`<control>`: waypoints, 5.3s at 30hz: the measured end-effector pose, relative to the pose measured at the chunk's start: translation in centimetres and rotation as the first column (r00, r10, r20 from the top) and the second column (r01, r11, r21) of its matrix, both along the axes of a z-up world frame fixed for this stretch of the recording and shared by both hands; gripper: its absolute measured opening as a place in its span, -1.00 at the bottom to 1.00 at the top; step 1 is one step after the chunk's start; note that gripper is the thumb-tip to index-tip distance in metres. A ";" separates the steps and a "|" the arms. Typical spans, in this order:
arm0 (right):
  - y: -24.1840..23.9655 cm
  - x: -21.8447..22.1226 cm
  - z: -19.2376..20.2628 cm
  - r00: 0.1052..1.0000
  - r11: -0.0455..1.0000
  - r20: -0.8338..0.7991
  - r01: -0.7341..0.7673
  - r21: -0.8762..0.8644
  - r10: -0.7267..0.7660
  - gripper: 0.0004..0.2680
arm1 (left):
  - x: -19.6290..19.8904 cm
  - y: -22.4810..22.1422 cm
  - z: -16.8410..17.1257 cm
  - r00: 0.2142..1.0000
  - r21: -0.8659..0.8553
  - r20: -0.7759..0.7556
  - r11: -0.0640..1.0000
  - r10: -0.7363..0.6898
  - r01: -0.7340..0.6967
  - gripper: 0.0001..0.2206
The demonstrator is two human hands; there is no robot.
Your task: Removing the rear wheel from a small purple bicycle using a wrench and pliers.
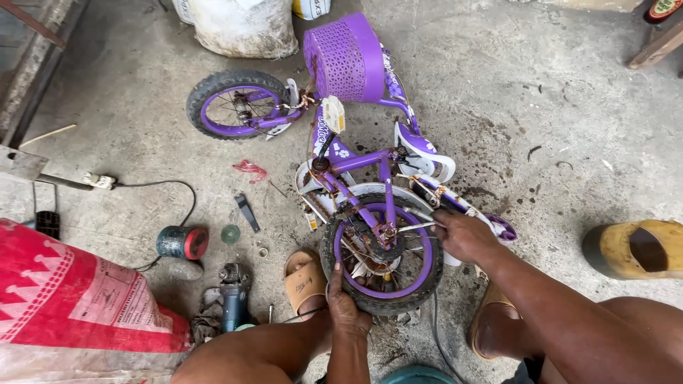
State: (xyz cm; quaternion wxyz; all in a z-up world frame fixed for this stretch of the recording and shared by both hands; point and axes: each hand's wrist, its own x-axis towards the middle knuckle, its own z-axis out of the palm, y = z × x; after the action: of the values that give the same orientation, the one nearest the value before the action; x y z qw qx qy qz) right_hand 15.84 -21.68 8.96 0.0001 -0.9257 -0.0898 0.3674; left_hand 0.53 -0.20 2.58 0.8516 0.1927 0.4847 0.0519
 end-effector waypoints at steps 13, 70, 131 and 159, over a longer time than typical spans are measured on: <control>2.4 2.9 6.6 0.904 0.795 0.158 0.254 0.551 -0.398 -0.79 | 3.7 3.4 21.7 0.987 0.034 0.026 0.986 0.161 -0.161 -0.64; -2.3 -3.8 -3.5 0.852 0.526 -0.235 0.482 0.701 -0.468 -0.89 | 4.0 -0.7 12.8 0.779 0.541 -0.105 0.622 -0.618 0.566 -0.37; -1.9 -7.5 -5.7 0.782 0.367 -0.193 0.475 0.800 -0.592 -0.82 | 5.7 -3.5 13.4 0.594 0.680 -0.310 0.264 -0.742 0.684 -0.56; -2.0 -5.5 -6.9 0.626 0.039 -0.620 0.717 0.696 -0.473 -0.77 | 6.2 -4.1 11.9 0.678 0.600 -0.291 0.423 -0.675 0.679 -0.54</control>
State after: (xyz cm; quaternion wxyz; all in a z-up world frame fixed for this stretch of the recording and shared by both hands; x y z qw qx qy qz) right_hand 10.38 -23.71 2.08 0.6757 -0.6561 0.1195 0.3141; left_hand 6.75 -4.35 14.51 0.6692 0.6611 0.3154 -0.1253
